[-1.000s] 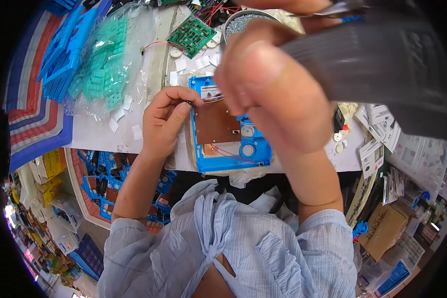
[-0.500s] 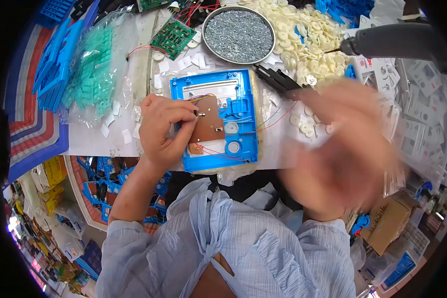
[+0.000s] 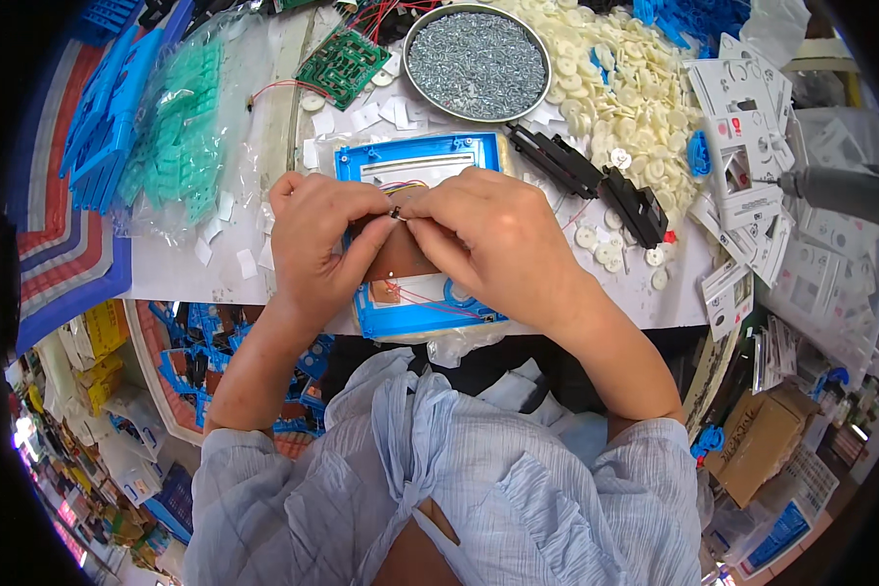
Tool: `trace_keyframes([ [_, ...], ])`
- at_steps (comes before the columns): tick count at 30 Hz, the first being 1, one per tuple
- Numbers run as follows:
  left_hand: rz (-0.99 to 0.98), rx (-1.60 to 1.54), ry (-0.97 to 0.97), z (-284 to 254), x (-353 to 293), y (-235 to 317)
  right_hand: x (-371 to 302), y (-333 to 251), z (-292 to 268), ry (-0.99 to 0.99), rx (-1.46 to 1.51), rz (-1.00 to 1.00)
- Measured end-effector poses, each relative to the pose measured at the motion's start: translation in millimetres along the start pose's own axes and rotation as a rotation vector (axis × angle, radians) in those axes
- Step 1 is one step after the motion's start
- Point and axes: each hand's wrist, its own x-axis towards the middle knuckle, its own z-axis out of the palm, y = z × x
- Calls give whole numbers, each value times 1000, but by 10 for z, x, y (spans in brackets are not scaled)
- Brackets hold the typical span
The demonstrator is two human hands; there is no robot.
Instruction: Assembling an electronic device by attaching components and securing parts with an electric screwdriver.
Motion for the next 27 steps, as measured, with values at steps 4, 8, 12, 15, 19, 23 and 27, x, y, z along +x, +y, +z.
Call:
trace_keyframes([
  [4,-2,-65,-68,-15,-4,-42,37,36,-35,-47,81,66],
  [8,-22,-185,-139,-70,-1,-101,71,102,-111,-218,270,184],
  [12,-17,-273,-178,-100,24,-170,139,152,-153,-326,374,218],
  [15,-6,-318,-193,-105,31,-203,163,206,-136,-351,427,207],
  [19,3,-343,-216,-132,36,-229,185,219,-123,-390,477,254],
  [23,15,-338,-196,-134,27,-230,208,217,-62,-196,69,-215],
  [27,40,-321,-184,-127,25,-221,189,123,-56,-155,-114,-318],
])
